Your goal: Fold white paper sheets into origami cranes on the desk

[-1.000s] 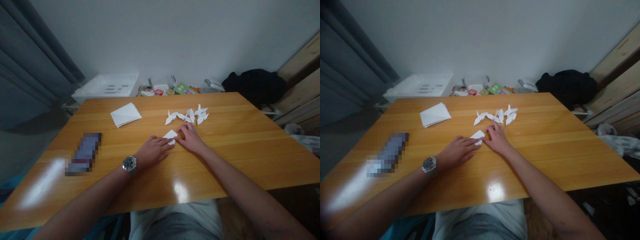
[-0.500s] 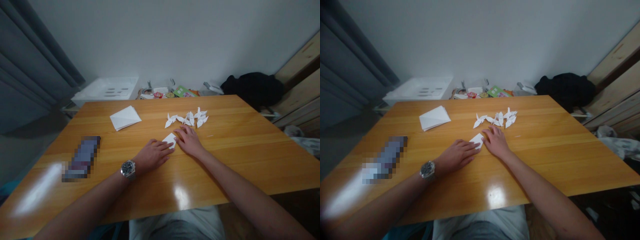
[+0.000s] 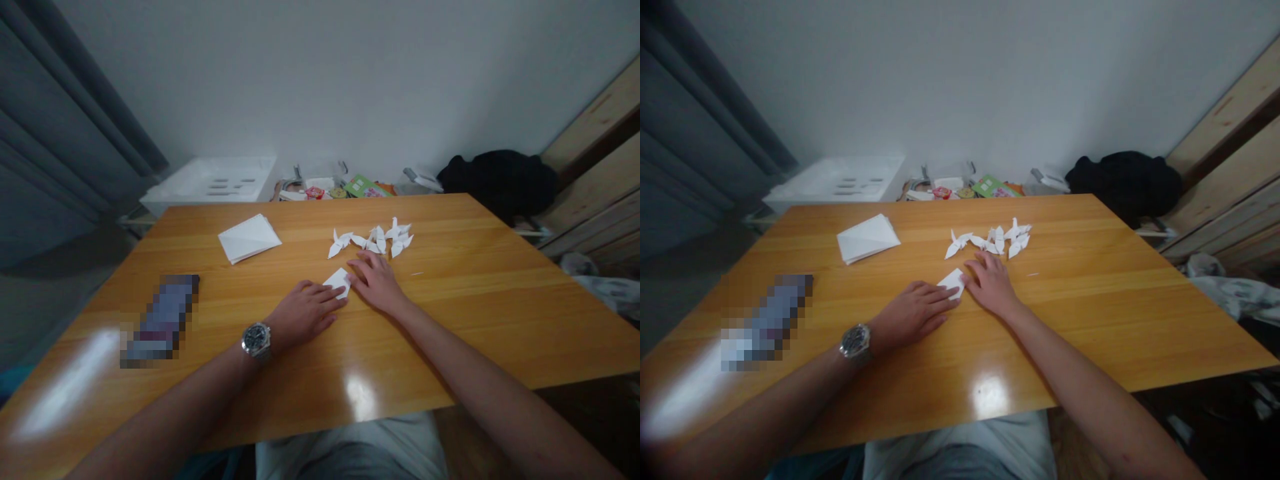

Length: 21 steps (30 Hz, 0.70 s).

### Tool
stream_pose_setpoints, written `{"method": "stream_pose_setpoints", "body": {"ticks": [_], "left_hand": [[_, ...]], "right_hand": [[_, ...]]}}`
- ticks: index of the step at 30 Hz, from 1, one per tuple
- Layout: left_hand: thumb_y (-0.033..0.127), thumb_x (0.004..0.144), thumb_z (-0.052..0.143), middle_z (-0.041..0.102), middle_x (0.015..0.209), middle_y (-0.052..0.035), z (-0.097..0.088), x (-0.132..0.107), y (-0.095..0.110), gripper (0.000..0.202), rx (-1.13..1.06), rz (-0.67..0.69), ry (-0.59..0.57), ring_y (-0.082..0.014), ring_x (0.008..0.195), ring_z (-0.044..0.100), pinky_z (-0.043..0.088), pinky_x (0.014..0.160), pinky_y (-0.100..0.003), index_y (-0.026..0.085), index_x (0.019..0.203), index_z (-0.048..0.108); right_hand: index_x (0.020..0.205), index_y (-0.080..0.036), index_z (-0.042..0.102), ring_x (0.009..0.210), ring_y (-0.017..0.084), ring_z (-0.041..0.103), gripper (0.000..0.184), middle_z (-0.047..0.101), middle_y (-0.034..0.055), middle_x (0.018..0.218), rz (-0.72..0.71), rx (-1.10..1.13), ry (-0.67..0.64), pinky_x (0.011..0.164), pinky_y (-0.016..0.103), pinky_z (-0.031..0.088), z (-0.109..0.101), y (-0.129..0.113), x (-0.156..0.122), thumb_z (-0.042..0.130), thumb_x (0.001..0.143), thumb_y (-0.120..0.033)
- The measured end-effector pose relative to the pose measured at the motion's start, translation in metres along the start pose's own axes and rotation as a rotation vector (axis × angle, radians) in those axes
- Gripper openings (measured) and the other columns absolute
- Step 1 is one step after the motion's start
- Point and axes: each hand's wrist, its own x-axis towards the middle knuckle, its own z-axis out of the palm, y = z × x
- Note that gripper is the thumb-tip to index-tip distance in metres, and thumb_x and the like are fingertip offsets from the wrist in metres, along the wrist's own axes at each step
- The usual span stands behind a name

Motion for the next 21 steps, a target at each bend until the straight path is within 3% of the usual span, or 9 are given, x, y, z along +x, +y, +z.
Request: {"method": "stream_pose_setpoints", "body": {"ticks": [3, 11, 17, 21], "left_hand": [[0.037, 0.103, 0.043, 0.045, 0.154, -0.002, -0.001, 0.0, -0.002, 0.041, -0.017, 0.013, -0.003, -0.0243, 0.131, 0.05, 0.034, 0.106, -0.042, 0.029, 0.143, 0.048], [0.041, 0.103, 0.043, 0.046, 0.153, -0.0025, -0.011, -0.001, -0.014, 0.042, -0.093, 0.121, -0.039, -0.0248, 0.132, 0.05, 0.035, 0.109, -0.042, 0.03, 0.142, 0.051], [0.041, 0.102, 0.043, 0.043, 0.155, -0.0042, -0.001, -0.004, -0.01, 0.043, -0.072, 0.069, -0.018, -0.0256, 0.134, 0.047, 0.033, 0.11, -0.044, 0.03, 0.144, 0.049], [0.045, 0.102, 0.042, 0.044, 0.155, -0.005, 0.001, -0.004, -0.007, 0.044, -0.072, 0.048, -0.017, -0.0257, 0.135, 0.046, 0.033, 0.111, -0.044, 0.029, 0.143, 0.049]], "right_hand": [[0.128, -0.022, 0.061, 0.131, 0.035, 0.044, 0.047, 0.048, 0.0153, 0.142, -0.008, -0.017, -0.044, 0.108, 0.055, 0.038, -0.001, -0.001, -0.001, 0.058, 0.092, -0.051], [0.129, -0.022, 0.061, 0.13, 0.036, 0.046, 0.047, 0.049, 0.0154, 0.142, 0.014, -0.009, -0.053, 0.107, 0.055, 0.039, 0.002, 0.001, -0.001, 0.058, 0.092, -0.05], [0.12, -0.021, 0.064, 0.122, 0.033, 0.052, 0.04, 0.055, 0.0148, 0.13, -0.01, 0.054, 0.027, 0.104, 0.052, 0.043, -0.001, -0.003, -0.002, 0.065, 0.088, -0.045], [0.109, -0.02, 0.067, 0.113, 0.029, 0.057, 0.023, 0.061, 0.0117, 0.117, -0.027, 0.153, 0.059, 0.1, 0.046, 0.047, -0.005, -0.002, -0.001, 0.065, 0.089, -0.033]]}}
